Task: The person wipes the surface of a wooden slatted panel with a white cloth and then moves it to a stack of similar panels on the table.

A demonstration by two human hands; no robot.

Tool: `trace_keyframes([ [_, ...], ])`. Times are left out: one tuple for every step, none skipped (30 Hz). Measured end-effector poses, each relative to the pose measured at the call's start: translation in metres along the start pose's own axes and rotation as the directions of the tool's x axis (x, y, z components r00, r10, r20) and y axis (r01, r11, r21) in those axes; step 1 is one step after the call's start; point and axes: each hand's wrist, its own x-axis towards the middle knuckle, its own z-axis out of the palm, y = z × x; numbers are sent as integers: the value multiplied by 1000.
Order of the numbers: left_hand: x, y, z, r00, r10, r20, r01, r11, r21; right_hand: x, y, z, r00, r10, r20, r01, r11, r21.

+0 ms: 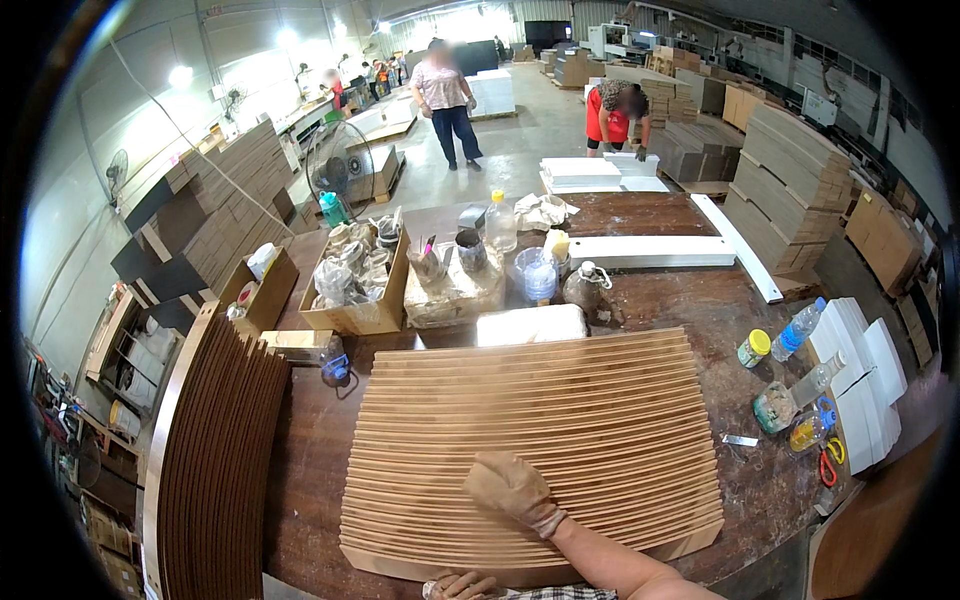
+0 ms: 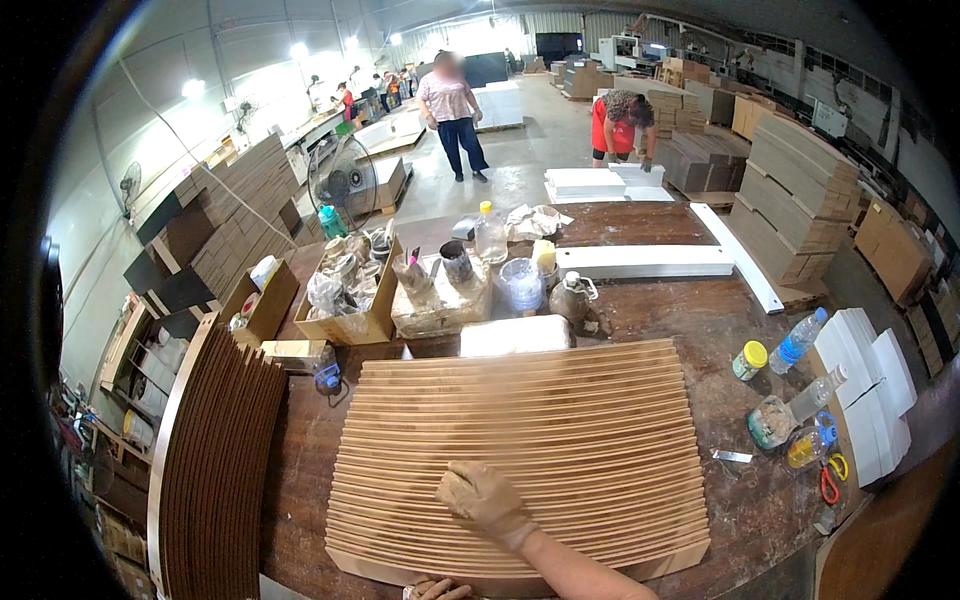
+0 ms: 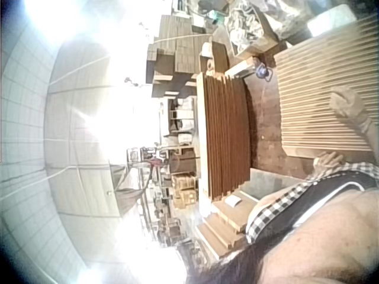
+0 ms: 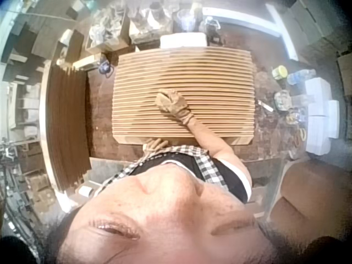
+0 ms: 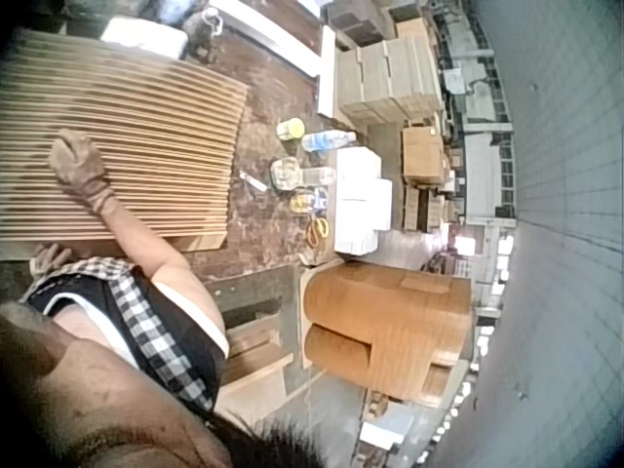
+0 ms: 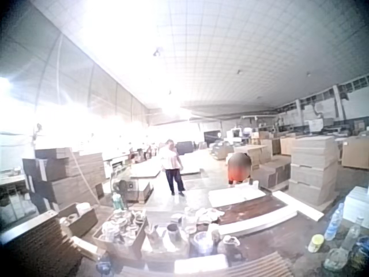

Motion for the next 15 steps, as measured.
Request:
trace_keyframes([
  [1, -1, 1, 999, 27, -19, -26, 999, 23, -1, 2, 1, 1000, -24, -11, 23, 999, -30],
  [2, -1, 1, 998, 53, -38, -51, 997, 50, 0, 2, 2, 999, -50, -19, 49, 997, -58],
  [3, -1, 0, 995, 80, -57, -75, 994, 76, 0, 2, 2, 999, -37, -23, 37, 999, -38],
  [4, -2, -1, 994, 102, -41, -98, 992, 73, 0, 2, 2, 999, -25, -27, 24, 1000, -17],
  [9, -3, -6, 992, 124, -26, -122, 990, 70, 0, 1, 2, 999, -12, -32, 12, 1000, 3],
  [11, -4, -9, 989, 147, -10, -146, 987, 66, 1, 0, 1, 1000, 0, -23, 0, 1000, 24],
  [12, -4, -10, 989, 147, -9, -146, 988, 58, 2, -3, -1, 1000, 12, -14, -11, 999, 44],
  [12, -4, -10, 989, 146, -7, -145, 988, 51, 3, -6, -3, 1000, 22, -4, -22, 998, 65],
  [12, -4, -11, 989, 145, -5, -144, 989, 45, 5, -9, -5, 999, 34, 26, -35, 998, 53],
  [12, -3, -11, 993, 113, -19, -112, 993, 33, 7, -13, -8, 997, 45, 56, -48, 998, 41],
  [14, 0, -11, 996, 80, -33, -80, 997, 20, 8, -17, -10, 996, 57, 75, -59, 998, 28],
  [16, 3, -13, 998, 48, -46, -48, 999, 7, 9, -21, -12, 993, 69, 93, -70, 997, 14],
  [18, 6, -15, 996, 66, -62, -65, 998, 15, 9, -25, -13, 992, 79, 100, -79, 997, 0],
  [27, 8, -22, 993, 86, -79, -84, 996, 21, 9, -26, -14, 991, 86, 99, -86, 996, -3],
  [32, 9, -25, 990, 105, -95, -103, 994, 27, 9, -26, -15, 991, 92, 99, -92, 996, -5],
])
